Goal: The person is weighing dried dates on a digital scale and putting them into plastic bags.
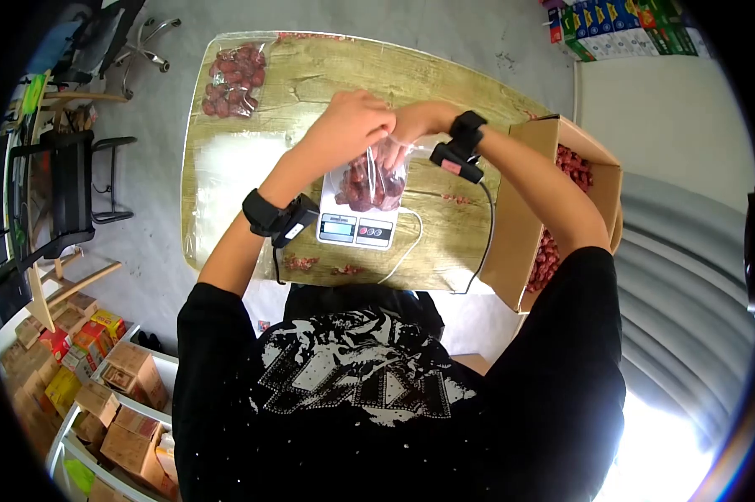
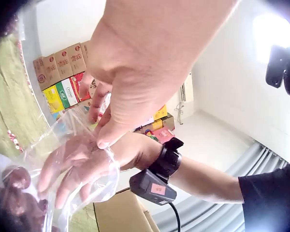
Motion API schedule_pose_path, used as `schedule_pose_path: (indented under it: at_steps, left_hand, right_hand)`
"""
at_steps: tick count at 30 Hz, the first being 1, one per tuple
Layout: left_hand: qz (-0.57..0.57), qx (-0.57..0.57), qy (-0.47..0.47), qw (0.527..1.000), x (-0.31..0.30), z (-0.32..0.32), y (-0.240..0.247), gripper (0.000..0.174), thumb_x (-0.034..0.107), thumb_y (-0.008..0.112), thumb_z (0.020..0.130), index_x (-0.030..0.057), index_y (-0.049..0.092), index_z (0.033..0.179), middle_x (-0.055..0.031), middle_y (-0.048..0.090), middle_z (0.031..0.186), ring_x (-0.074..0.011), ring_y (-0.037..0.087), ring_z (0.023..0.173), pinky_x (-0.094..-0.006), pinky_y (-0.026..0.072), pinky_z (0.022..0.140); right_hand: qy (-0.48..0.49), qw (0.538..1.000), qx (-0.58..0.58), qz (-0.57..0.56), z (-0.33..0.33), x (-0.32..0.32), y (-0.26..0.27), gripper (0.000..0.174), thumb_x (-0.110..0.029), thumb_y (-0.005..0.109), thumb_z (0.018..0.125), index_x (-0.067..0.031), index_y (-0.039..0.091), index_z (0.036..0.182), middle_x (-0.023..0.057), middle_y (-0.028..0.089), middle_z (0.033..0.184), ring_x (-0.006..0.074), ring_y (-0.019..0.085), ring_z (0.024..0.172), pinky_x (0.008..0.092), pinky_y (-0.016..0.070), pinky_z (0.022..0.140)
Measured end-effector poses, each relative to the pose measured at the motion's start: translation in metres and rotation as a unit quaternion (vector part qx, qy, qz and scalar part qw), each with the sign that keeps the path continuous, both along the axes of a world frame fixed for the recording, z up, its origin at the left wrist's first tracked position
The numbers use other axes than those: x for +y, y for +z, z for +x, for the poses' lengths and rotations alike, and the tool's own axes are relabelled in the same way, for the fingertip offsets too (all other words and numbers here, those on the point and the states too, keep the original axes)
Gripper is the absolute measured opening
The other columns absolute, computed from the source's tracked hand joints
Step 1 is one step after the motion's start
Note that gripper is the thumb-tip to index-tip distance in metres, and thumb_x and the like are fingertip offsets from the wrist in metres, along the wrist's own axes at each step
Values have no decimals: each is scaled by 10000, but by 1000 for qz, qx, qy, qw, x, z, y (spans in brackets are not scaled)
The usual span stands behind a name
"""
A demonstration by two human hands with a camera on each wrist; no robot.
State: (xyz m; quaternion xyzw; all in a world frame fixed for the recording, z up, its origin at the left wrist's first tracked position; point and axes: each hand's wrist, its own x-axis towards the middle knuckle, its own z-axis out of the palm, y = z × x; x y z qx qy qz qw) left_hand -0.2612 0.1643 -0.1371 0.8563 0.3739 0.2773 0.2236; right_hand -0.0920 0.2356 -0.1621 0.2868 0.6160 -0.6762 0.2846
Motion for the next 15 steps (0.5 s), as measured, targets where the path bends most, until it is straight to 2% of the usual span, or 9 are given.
schedule_pose_path:
  at_steps: [2,3,6,7,10,11,15]
  left_hand:
    - [15,1,2,1000,-7,-1,7,70,151,590,778,82,574,776,-48,593,794,-277,536,859,-403,404,761]
    - [-5,17,7,1000,-9,-3,5,72,152,590,778,81,572,775,-40,592,795,-275,532,867,-402,404,755]
    - [-21,-10,19,1000,-15,-9,2,72,150,586,779,79,572,780,-39,592,796,-275,529,861,-398,404,755]
    - [-14,-16,23,999,-17,-10,1,69,148,583,785,79,575,786,-36,592,798,-276,527,857,-393,405,755]
    - [-34,-42,40,998,-19,-14,-3,74,152,575,794,78,577,788,-40,591,799,-272,524,850,-390,406,757]
    - [-46,-43,45,997,-19,-16,-1,77,154,571,800,78,578,791,-39,591,804,-269,521,853,-387,403,767]
    - [-87,-39,45,994,-18,-20,6,90,163,557,818,77,578,804,-38,588,825,-255,507,872,-378,383,812]
  right_hand:
    - [26,999,16,16,4,-2,-27,259,-131,655,777,-8,617,1002,124,660,919,186,652,875,253,530,737]
    - [23,998,3,51,-1,-9,-28,285,-181,663,790,-33,626,1030,108,666,896,158,652,846,238,527,715]
    - [-17,995,-26,90,-12,-22,-19,267,-214,661,800,-65,642,1020,86,669,896,129,641,780,223,514,663]
    - [-84,996,-10,7,-10,-23,-23,273,-252,673,797,-74,629,999,41,651,873,96,609,724,228,493,611]
    - [-194,976,82,53,-13,-33,-38,253,-257,635,834,-56,598,985,12,614,845,76,584,698,221,483,593]
    - [-171,976,121,60,-14,-31,-38,234,-239,590,867,-42,572,992,6,586,829,73,572,695,223,490,593]
    - [-181,979,74,48,-13,-21,-55,230,-225,565,873,-31,577,994,24,590,842,84,548,681,224,477,582]
